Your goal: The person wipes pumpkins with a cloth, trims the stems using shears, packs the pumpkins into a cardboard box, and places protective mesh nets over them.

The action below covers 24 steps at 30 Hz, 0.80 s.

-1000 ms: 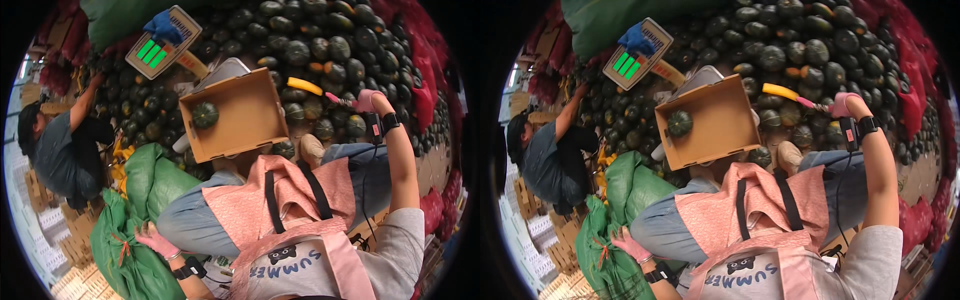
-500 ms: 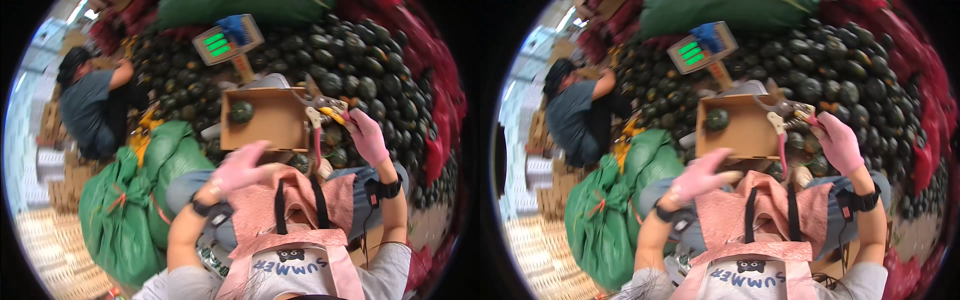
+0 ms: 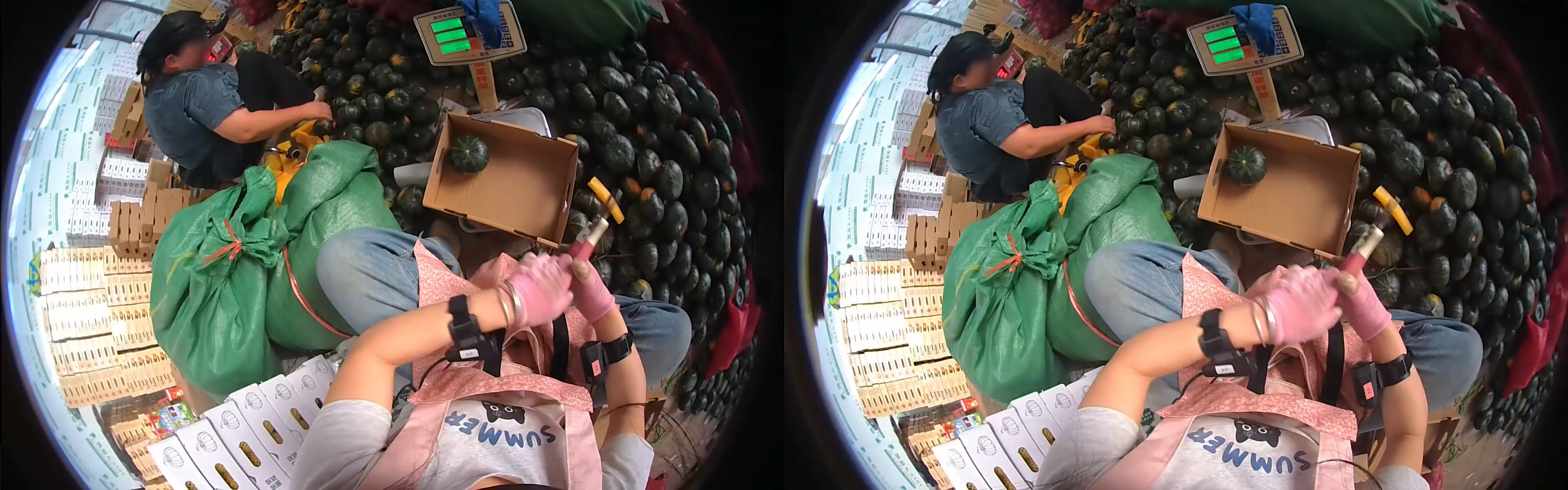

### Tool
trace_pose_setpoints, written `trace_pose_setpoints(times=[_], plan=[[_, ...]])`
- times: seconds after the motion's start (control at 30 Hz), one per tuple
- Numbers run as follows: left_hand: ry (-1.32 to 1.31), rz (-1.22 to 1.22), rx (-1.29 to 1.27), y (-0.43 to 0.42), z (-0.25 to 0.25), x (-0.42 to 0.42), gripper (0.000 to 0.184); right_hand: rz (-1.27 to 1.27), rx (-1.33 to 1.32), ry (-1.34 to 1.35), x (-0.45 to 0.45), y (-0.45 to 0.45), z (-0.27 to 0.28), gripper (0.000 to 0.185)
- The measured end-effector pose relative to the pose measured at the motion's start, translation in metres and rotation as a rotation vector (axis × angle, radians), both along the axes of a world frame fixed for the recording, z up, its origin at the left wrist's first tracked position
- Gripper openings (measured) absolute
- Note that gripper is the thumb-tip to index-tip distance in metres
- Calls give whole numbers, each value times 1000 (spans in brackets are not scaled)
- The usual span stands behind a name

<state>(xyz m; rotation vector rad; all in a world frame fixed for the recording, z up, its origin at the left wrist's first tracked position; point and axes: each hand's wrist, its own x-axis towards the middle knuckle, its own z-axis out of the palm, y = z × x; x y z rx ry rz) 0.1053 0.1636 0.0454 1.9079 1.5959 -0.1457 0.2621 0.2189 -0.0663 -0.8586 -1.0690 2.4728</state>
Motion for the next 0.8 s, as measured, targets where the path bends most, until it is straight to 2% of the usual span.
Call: trace_pose_setpoints(times=[0.03,0.07,0.13,0.23,0.33,0.37,0.4,0.47,0.5,0.53,0.57,0.6,0.67,0.73,0.8], plan=[[-113,103,208,-9,-20,10,37,-62,-102,-89,-10,0,25,47],[-127,140,158,-9,-41,19,39,-156,-155,-109,-16,1,35,36],[-274,256,19,-6,-38,15,43,-132,-138,-172,-17,9,37,27],[-413,274,-27,-4,-35,4,46,-218,-214,-276,-28,11,48,20],[-292,-53,20,-16,-16,-25,50,-161,-275,-257,-26,25,33,16],[-295,-134,124,-28,-7,-41,52,-240,-297,-356,-39,25,50,11],[-297,-218,228,-45,4,-59,55,-242,-296,-330,-39,28,52,9],[-391,-235,186,-69,40,-90,60,-256,-294,-282,-34,35,53,5],[-475,-180,59,-79,59,-106,60,-282,-356,-170,-33,41,46,13],[-559,-138,-75,-89,76,-122,61,-436,-409,-186,-47,41,72,24],[-565,-101,-128,-101,88,-139,61,-396,-344,-3,-43,52,73,32],[-573,-81,-189,-112,97,-154,61,-487,-447,72,-41,60,90,33],[-459,2,-264,-125,123,-174,58,-467,-162,140,-32,79,131,26],[-364,49,-263,-129,144,-186,56,-695,59,85,-11,99,155,21],[-394,64,-243,-125,153,-191,55,-806,447,-19,18,112,174,20]])
